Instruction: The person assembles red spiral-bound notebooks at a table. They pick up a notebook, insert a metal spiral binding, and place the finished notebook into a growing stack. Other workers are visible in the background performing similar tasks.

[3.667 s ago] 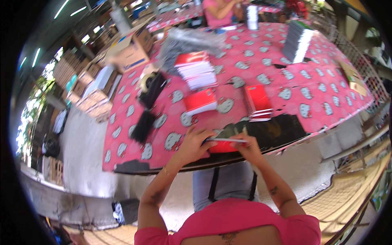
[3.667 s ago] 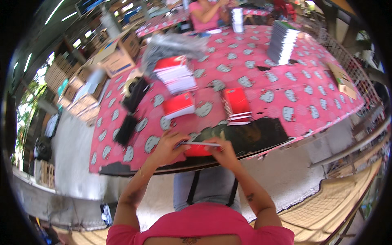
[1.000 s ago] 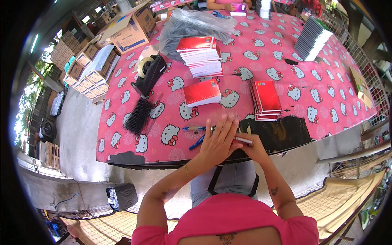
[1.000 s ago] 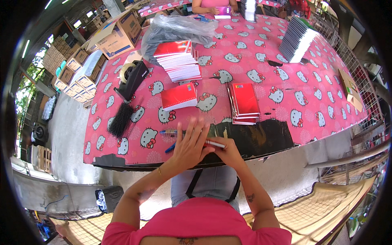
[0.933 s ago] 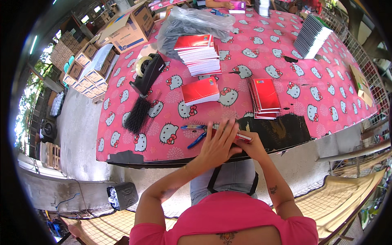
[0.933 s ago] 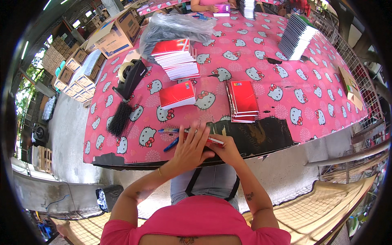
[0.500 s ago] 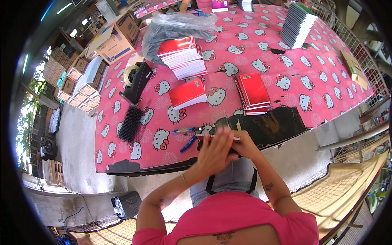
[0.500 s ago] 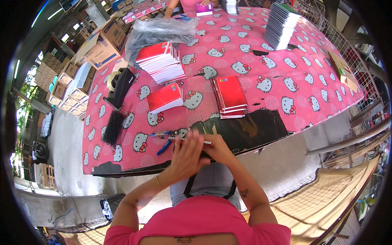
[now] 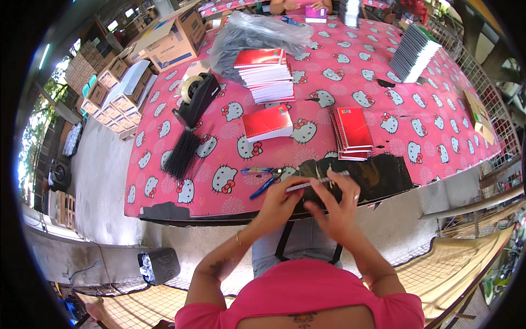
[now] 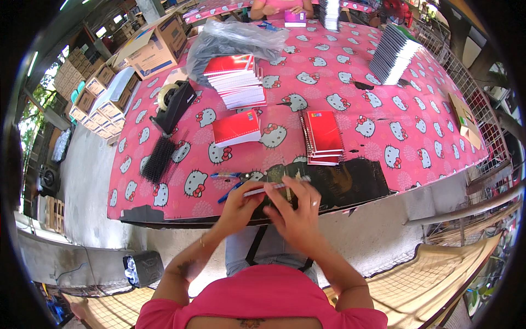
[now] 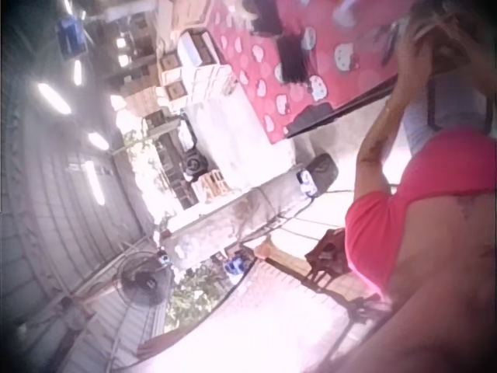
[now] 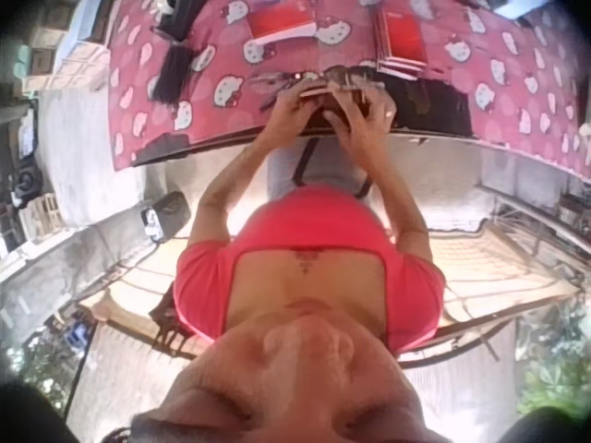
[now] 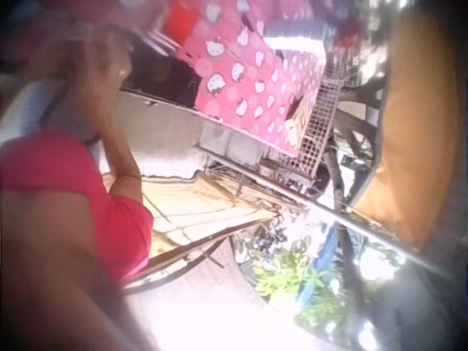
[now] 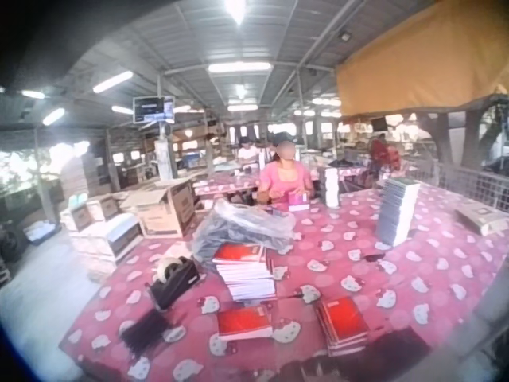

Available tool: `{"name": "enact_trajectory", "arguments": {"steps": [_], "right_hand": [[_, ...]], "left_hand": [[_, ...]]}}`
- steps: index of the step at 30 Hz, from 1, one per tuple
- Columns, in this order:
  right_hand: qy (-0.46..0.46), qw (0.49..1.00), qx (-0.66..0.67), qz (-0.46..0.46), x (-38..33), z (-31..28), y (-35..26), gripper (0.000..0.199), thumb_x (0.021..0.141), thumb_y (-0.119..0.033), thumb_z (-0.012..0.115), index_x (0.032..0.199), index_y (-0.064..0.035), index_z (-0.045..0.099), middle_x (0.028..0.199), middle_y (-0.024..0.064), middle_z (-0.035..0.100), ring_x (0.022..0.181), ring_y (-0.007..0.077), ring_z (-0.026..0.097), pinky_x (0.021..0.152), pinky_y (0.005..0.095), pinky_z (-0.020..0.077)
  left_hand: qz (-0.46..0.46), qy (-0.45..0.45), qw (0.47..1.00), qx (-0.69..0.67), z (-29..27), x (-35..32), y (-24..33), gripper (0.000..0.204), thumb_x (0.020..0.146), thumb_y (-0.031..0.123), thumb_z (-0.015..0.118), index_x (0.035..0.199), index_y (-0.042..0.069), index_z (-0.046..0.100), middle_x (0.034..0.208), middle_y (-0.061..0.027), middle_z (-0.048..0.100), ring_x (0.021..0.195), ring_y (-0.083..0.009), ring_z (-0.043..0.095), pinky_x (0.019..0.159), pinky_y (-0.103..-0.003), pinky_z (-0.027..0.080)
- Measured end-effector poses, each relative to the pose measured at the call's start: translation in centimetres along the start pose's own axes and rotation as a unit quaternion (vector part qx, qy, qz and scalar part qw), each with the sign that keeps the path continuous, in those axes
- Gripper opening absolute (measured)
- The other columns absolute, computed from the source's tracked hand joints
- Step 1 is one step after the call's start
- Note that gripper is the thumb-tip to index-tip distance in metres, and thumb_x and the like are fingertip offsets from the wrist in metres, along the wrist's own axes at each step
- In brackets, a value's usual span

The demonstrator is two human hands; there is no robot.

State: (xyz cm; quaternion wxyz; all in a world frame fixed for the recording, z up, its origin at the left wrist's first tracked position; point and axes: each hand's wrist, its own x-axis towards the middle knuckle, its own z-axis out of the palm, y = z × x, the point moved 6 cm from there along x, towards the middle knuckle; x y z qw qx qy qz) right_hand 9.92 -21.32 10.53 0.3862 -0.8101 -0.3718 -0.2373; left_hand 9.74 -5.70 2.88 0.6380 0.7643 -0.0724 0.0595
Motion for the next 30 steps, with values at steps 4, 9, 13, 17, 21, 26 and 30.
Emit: {"name": "enact_trajectory", "arguments": {"steps": [4, 9, 13, 17, 21, 26, 30], "right_hand": [[-0.09, 0.992, -0.051, -0.07, 1.5, 3.1, 2.8, 0.031, 0.083, -0.011, 0.071, 0.113, -0.0124, 0.067, 0.103, 0.0031, 0.065, 0.091, 0.0248, 0.064, 0.082, 0.0392, 0.0482], [-0.071, 0.995, -0.053, -0.042, 1.9, 4.1, 3.8, 0.025, 0.084, -0.011, 0.071, 0.108, -0.0108, 0.068, 0.097, 0.0027, 0.065, 0.079, 0.0238, 0.065, 0.071, 0.0354, 0.05], [-0.057, 0.997, -0.043, -0.02, 2.0, 4.5, 3.4, 0.023, 0.084, -0.011, 0.07, 0.107, -0.0104, 0.068, 0.094, 0.0025, 0.064, 0.079, 0.0243, 0.064, 0.071, 0.0368, 0.0502], [-0.054, 0.997, -0.058, 0.001, 2.4, 4.7, 3.2, 0.021, 0.086, -0.013, 0.07, 0.106, -0.0107, 0.068, 0.091, 0.0027, 0.064, 0.079, 0.0243, 0.065, 0.071, 0.0378, 0.0506], [-0.078, 0.994, -0.075, 0.019, 2.1, 5.4, 3.9, 0.019, 0.088, -0.015, 0.068, 0.106, -0.0116, 0.067, 0.091, 0.0031, 0.064, 0.079, 0.0242, 0.066, 0.071, 0.0384, 0.051], [-0.069, 0.995, -0.061, 0.031, 2.4, 5.1, 3.6, 0.017, 0.087, -0.014, 0.07, 0.103, -0.011, 0.068, 0.09, 0.0039, 0.066, 0.076, 0.0254, 0.066, 0.068, 0.0372, 0.0497], [-0.061, 0.996, -0.052, 0.029, 2.4, 5.2, 3.7, 0.017, 0.086, -0.012, 0.071, 0.103, -0.0106, 0.069, 0.09, 0.0042, 0.067, 0.074, 0.026, 0.066, 0.066, 0.0362, 0.049]], "left_hand": [[0.019, -0.068, 0.992, 0.108, -1.5, 2.3, 0.2, 0.037, 0.091, 0.007, 0.066, 0.126, 0.0, 0.057, 0.118, -0.0161, 0.065, 0.105, -0.0234, 0.063, 0.09, -0.033, 0.049], [0.126, 0.04, 0.825, 0.55, -7.3, -0.1, 0.2, 0.042, 0.09, 0.017, 0.067, 0.129, 0.005, 0.057, 0.129, -0.0182, 0.058, 0.117, -0.041, 0.056, 0.095, -0.044, 0.048], [0.106, 0.109, 0.83, 0.537, -7.9, -1.7, -0.2, 0.039, 0.091, 0.019, 0.065, 0.127, 0.006, 0.058, 0.119, -0.0169, 0.061, 0.109, -0.0402, 0.06, 0.091, -0.045, 0.05], [0.013, 0.192, 0.916, 0.353, -7.4, -3.1, -0.1, 0.031, 0.099, 0.021, 0.057, 0.126, 0.007, 0.057, 0.106, -0.0154, 0.067, 0.091, -0.0349, 0.068, 0.079, -0.042, 0.056], [-0.229, 0.106, 0.93, -0.267, -4.2, -4.1, -1.6, 0.032, 0.105, 0.024, 0.046, 0.129, 0.003, 0.054, 0.108, -0.0187, 0.069, 0.091, -0.0326, 0.072, 0.075, -0.041, 0.06], [-0.261, 0.047, 0.872, -0.411, -1.7, -4.1, -0.9, 0.036, 0.105, 0.024, 0.045, 0.13, -0.001, 0.05, 0.11, -0.0242, 0.068, 0.1, -0.0361, 0.071, 0.083, -0.044, 0.061], [-0.254, 0.054, 0.872, -0.415, -1.4, -4.2, -1.4, 0.043, 0.104, 0.031, 0.045, 0.131, -0.002, 0.049, 0.113, -0.0272, 0.066, 0.101, -0.039, 0.07, 0.086, -0.049, 0.059]]}}
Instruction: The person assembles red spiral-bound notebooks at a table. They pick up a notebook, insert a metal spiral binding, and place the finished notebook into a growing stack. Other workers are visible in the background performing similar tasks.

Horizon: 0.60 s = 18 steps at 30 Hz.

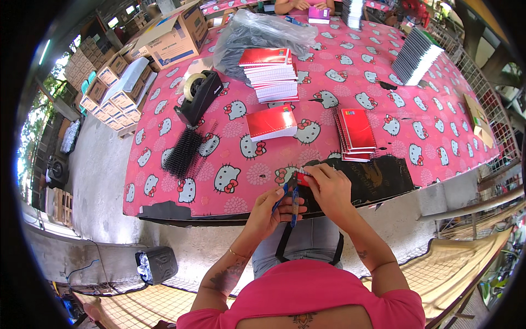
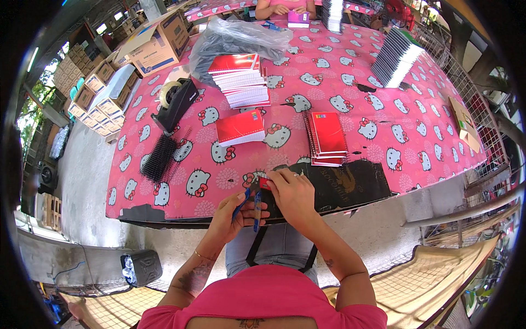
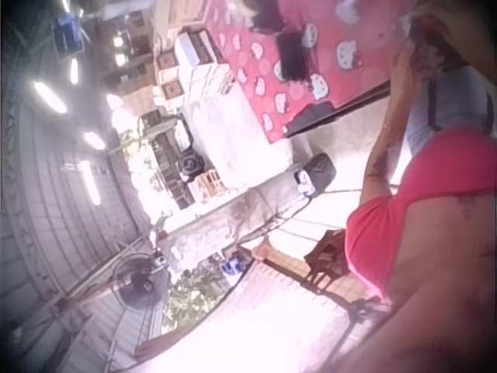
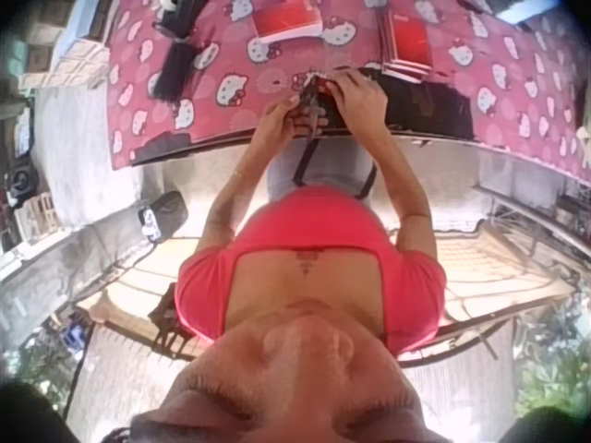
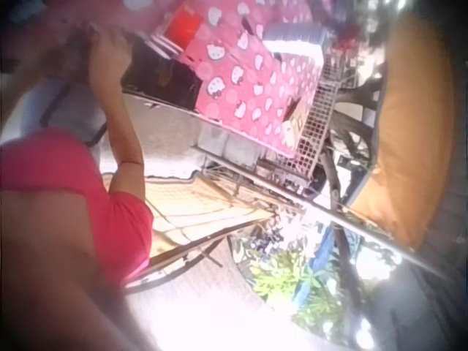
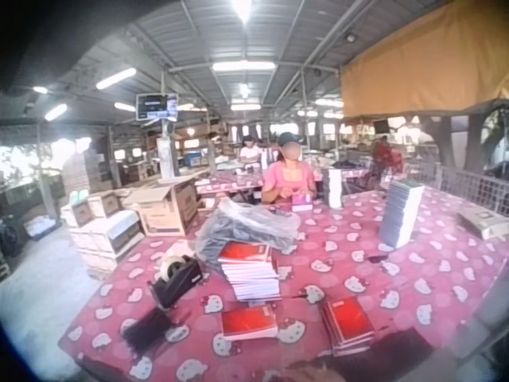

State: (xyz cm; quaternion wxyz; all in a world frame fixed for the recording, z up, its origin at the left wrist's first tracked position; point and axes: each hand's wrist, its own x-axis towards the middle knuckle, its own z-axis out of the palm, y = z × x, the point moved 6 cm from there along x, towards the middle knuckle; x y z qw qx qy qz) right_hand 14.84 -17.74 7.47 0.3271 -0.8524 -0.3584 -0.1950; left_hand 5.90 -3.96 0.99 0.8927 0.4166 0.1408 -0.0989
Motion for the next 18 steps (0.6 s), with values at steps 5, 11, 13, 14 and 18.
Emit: {"name": "enact_trajectory", "arguments": {"steps": [5, 11, 13, 14, 18], "right_hand": [[0.004, 1.0, -0.002, -0.008, -0.1, 0.1, 0.1, 0.017, 0.086, -0.012, 0.071, 0.103, -0.0109, 0.069, 0.089, 0.0043, 0.066, 0.074, 0.0261, 0.066, 0.067, 0.0368, 0.0499], [-0.036, 0.998, -0.041, 0.034, 0.1, -1.8, 2.6, 0.023, 0.085, -0.015, 0.069, 0.107, -0.0085, 0.067, 0.092, 0.0085, 0.067, 0.081, 0.0296, 0.067, 0.07, 0.0418, 0.0525], [-0.013, 0.993, 0.035, 0.114, 1.4, -4.3, 5.6, 0.029, 0.086, -0.014, 0.069, 0.113, -0.0031, 0.067, 0.096, 0.0159, 0.07, 0.086, 0.0358, 0.068, 0.073, 0.0408, 0.0541], [0.031, 0.983, 0.107, 0.143, 2.1, -5.6, 7.7, 0.032, 0.089, -0.016, 0.069, 0.116, 0.0001, 0.067, 0.097, 0.0181, 0.071, 0.084, 0.0318, 0.07, 0.074, 0.0372, 0.0539], [0.109, 0.969, 0.122, 0.183, 6.5, -12.8, 10.5, 0.029, 0.086, -0.012, 0.071, 0.112, 0.0014, 0.067, 0.091, 0.0103, 0.07, 0.086, 0.0176, 0.063, 0.08, 0.0353, 0.0487]], "left_hand": [[0.04, 0.1, 0.974, 0.199, -0.9, 0.1, 0.3, 0.041, 0.101, 0.025, 0.053, 0.133, -0.001, 0.055, 0.109, -0.0167, 0.068, 0.088, -0.0285, 0.07, 0.077, -0.037, 0.057], [0.162, 0.065, 0.864, 0.473, -2.3, 0.3, 5.4, 0.032, 0.088, 0.015, 0.069, 0.12, 0.01, 0.071, 0.111, -0.0143, 0.064, 0.094, -0.0281, 0.063, 0.08, -0.038, 0.05], [0.306, 0.102, 0.656, 0.683, -3.1, 0.4, 7.0, 0.033, 0.087, 0.015, 0.07, 0.119, 0.01, 0.07, 0.115, -0.0149, 0.063, 0.099, -0.0317, 0.061, 0.083, -0.04, 0.049], [0.367, 0.119, 0.523, 0.76, -3.0, 0.5, 7.0, 0.034, 0.086, 0.016, 0.071, 0.119, 0.01, 0.07, 0.117, -0.0152, 0.063, 0.102, -0.0335, 0.06, 0.085, -0.041, 0.049], [0.433, 0.113, 0.553, 0.703, -2.0, 3.9, 9.5, 0.033, 0.086, 0.017, 0.071, 0.117, 0.005, 0.068, 0.119, -0.0158, 0.063, 0.11, -0.037, 0.059, 0.092, -0.046, 0.049]]}}
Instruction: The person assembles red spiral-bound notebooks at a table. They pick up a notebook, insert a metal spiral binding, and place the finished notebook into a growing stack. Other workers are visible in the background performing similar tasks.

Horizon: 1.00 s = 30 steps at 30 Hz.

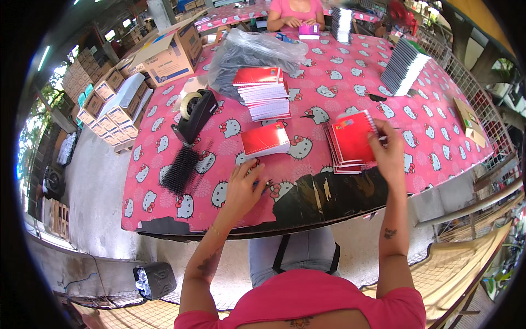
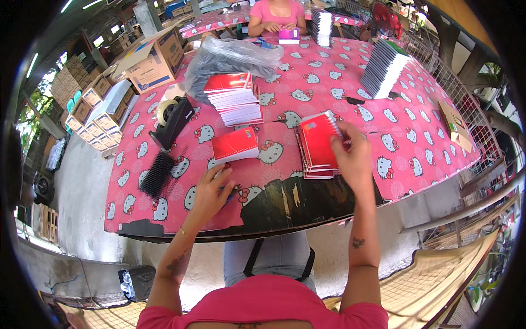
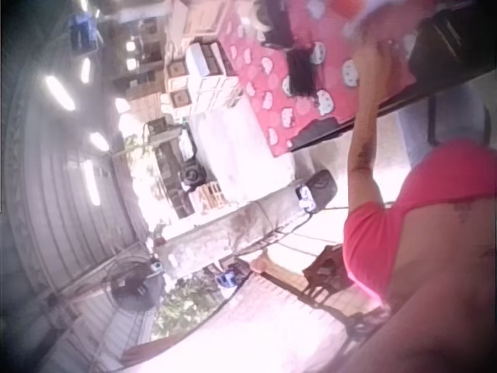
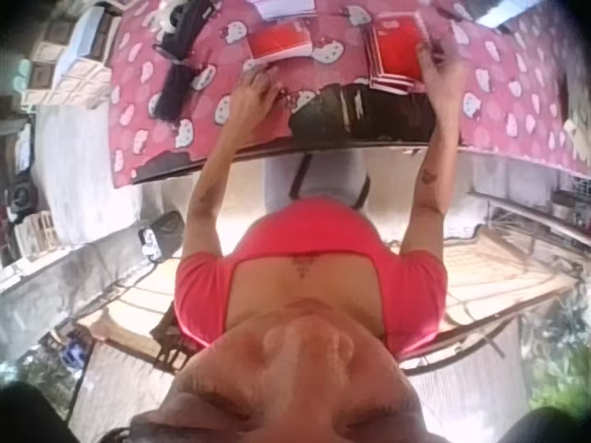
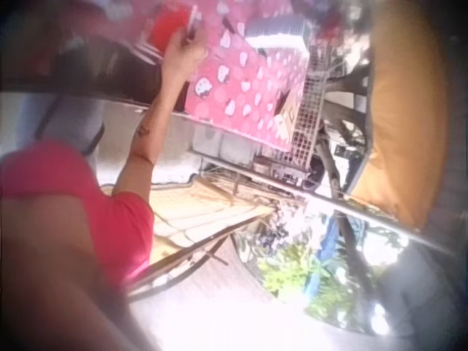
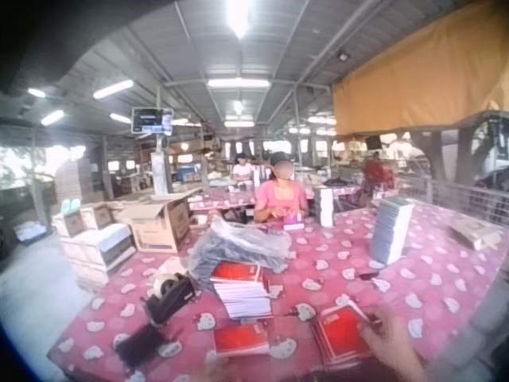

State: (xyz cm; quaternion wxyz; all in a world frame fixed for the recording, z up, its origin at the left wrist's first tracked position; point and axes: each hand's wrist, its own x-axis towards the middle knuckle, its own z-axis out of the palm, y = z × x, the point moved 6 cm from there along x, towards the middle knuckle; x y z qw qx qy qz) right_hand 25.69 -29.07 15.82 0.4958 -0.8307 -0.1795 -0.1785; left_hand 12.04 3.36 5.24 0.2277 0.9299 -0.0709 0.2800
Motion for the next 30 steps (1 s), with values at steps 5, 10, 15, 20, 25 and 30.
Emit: {"name": "enact_trajectory", "arguments": {"steps": [5, 10, 15, 20, 25, 30], "right_hand": [[0.014, 0.85, -0.451, -0.27, 2.5, 1.7, -6.1, 0.02, 0.078, -0.009, 0.069, 0.098, -0.0088, 0.069, 0.126, 0.0136, 0.056, 0.129, 0.0317, 0.049, 0.11, 0.0578, 0.0309], [-0.277, 0.891, -0.31, -0.184, 0.5, 8.7, 8.9, 0.044, 0.08, -0.013, 0.072, 0.123, -0.0146, 0.063, 0.148, 0.0148, 0.042, 0.143, 0.036, 0.034, 0.114, 0.0619, 0.0252], [-0.119, 0.967, -0.043, -0.221, -4.0, 7.9, -0.6, 0.055, 0.082, -0.011, 0.076, 0.133, -0.0088, 0.056, 0.142, 0.0175, 0.051, 0.135, 0.0324, 0.048, 0.108, 0.047, 0.0401], [-0.215, 0.967, 0.134, -0.017, -10.9, 12.0, 4.0, 0.033, 0.08, -0.001, 0.076, 0.111, -0.0018, 0.066, 0.101, 0.012, 0.069, 0.092, 0.0198, 0.066, 0.083, 0.0315, 0.0513], [-0.138, 0.974, 0.181, -0.01, -11.8, 11.6, 4.2, 0.019, 0.081, 0.002, 0.075, 0.099, 0.0003, 0.068, 0.093, 0.0085, 0.07, 0.086, 0.0144, 0.066, 0.077, 0.0283, 0.0515], [-0.136, 0.916, 0.362, 0.108, -12.4, 13.7, 4.2, 0.019, 0.086, 0.0, 0.071, 0.104, -0.0016, 0.067, 0.095, 0.0065, 0.069, 0.085, 0.0115, 0.062, 0.079, 0.0273, 0.0501]], "left_hand": [[0.067, 0.031, 0.992, 0.103, 1.5, 5.1, -2.3, 0.03, 0.087, 0.012, 0.068, 0.116, 0.004, 0.067, 0.12, -0.0162, 0.065, 0.114, -0.0338, 0.061, 0.098, -0.045, 0.05], [0.103, 0.012, 0.991, 0.089, 4.6, 5.2, -3.0, 0.03, 0.085, 0.011, 0.068, 0.114, 0.002, 0.066, 0.116, -0.0151, 0.067, 0.112, -0.0315, 0.062, 0.097, -0.043, 0.05], [0.072, -0.005, 0.997, 0.04, -0.5, 4.6, 3.5, 0.034, 0.084, 0.011, 0.068, 0.117, 0.003, 0.064, 0.109, -0.0139, 0.066, 0.105, -0.0316, 0.062, 0.093, -0.042, 0.051], [0.137, -0.02, 0.989, -0.048, 3.6, 1.6, 7.4, 0.039, 0.077, 0.011, 0.07, 0.115, 0.005, 0.064, 0.109, -0.0127, 0.064, 0.104, -0.0313, 0.061, 0.087, -0.045, 0.05], [-0.141, 0.03, 0.973, 0.179, -2.0, 1.5, -9.1, 0.011, 0.088, 0.012, 0.061, 0.095, 0.004, 0.067, 0.102, -0.0147, 0.065, 0.101, -0.0312, 0.063, 0.086, -0.046, 0.052], [-0.169, 0.024, 0.941, 0.294, -3.2, -2.9, -13.3, 0.014, 0.091, 0.013, 0.059, 0.098, 0.003, 0.064, 0.096, -0.0155, 0.064, 0.09, -0.0366, 0.065, 0.072, -0.047, 0.054]]}}
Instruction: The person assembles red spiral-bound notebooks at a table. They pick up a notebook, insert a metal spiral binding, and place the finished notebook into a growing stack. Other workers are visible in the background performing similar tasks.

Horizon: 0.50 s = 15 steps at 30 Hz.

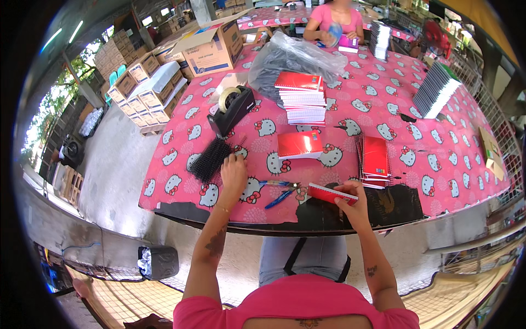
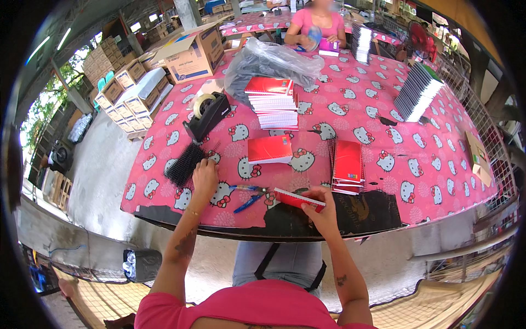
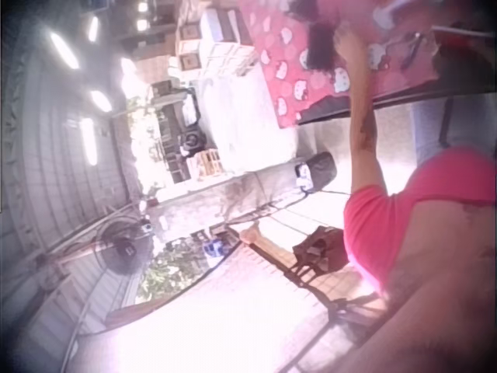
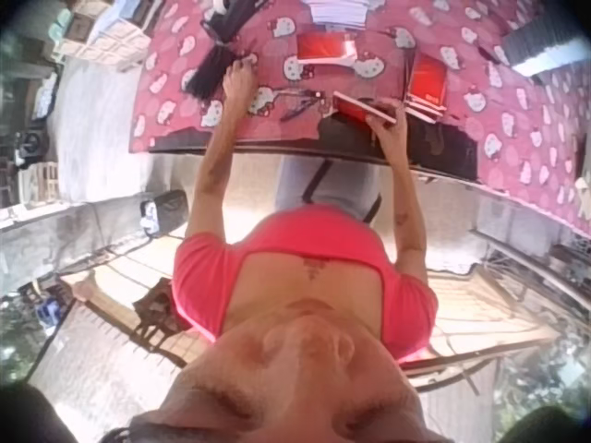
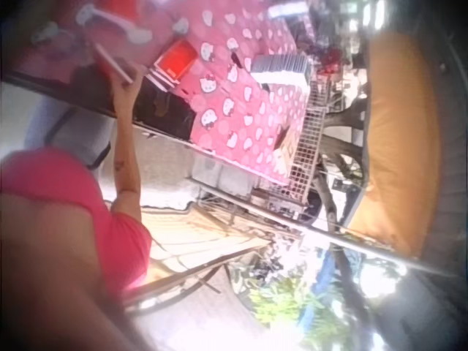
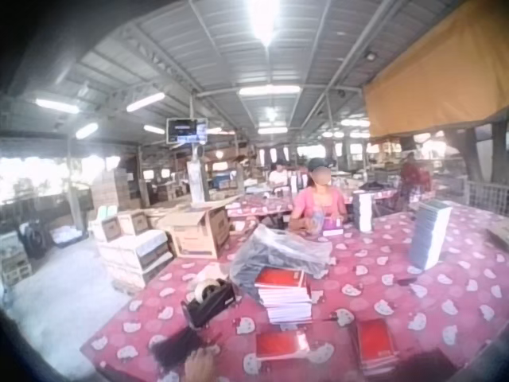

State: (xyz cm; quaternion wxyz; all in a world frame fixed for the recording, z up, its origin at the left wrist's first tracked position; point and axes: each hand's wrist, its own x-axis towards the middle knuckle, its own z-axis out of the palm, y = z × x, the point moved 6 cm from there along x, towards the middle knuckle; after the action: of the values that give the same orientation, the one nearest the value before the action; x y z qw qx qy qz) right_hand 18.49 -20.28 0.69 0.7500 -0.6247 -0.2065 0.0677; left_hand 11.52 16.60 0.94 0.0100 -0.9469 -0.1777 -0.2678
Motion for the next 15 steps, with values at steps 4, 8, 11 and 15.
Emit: {"name": "enact_trajectory", "arguments": {"steps": [4, 8, 11, 15], "right_hand": [[-0.114, 0.984, -0.109, 0.08, 0.2, 0.1, 1.5, 0.023, 0.09, -0.005, 0.07, 0.113, -0.0022, 0.067, 0.101, 0.0075, 0.068, 0.088, 0.0098, 0.059, 0.082, 0.0277, 0.0491], [-0.14, 0.983, -0.108, 0.044, 0.3, 0.3, 0.7, 0.027, 0.092, -0.005, 0.067, 0.119, -0.0003, 0.068, 0.108, 0.0077, 0.071, 0.095, 0.0129, 0.063, 0.087, 0.0267, 0.0483], [-0.156, 0.981, -0.114, 0.014, 0.4, 0.5, 0.4, 0.027, 0.093, -0.004, 0.067, 0.119, -0.0003, 0.068, 0.109, 0.0082, 0.071, 0.096, 0.0134, 0.063, 0.088, 0.0268, 0.0482], [-0.154, 0.979, -0.112, 0.079, 0.2, 0.4, 0.4, 0.027, 0.092, -0.004, 0.067, 0.119, -0.0005, 0.069, 0.109, 0.0089, 0.071, 0.096, 0.0134, 0.063, 0.088, 0.0269, 0.0482]], "left_hand": [[0.004, 0.002, 0.945, -0.326, -5.1, -1.4, 6.3, 0.021, 0.09, 0.002, 0.06, 0.109, 0.005, 0.065, 0.091, -0.0148, 0.065, 0.083, -0.0355, 0.064, 0.067, -0.045, 0.051], [0.065, -0.087, 0.885, -0.452, -8.7, -4.2, 13.7, 0.02, 0.09, 0.003, 0.066, 0.11, 0.002, 0.067, 0.084, -0.0127, 0.068, 0.071, -0.029, 0.063, 0.063, -0.038, 0.049], [0.044, -0.1, 0.879, -0.464, -7.5, -4.6, 13.8, 0.017, 0.089, 0.005, 0.07, 0.106, 0.002, 0.069, 0.084, -0.0115, 0.07, 0.071, -0.0249, 0.063, 0.063, -0.034, 0.049], [0.073, -0.023, 0.897, -0.435, -6.8, -4.4, 13.6, 0.012, 0.089, 0.006, 0.071, 0.1, 0.002, 0.071, 0.083, -0.0107, 0.07, 0.074, -0.0221, 0.066, 0.064, -0.031, 0.05]]}}
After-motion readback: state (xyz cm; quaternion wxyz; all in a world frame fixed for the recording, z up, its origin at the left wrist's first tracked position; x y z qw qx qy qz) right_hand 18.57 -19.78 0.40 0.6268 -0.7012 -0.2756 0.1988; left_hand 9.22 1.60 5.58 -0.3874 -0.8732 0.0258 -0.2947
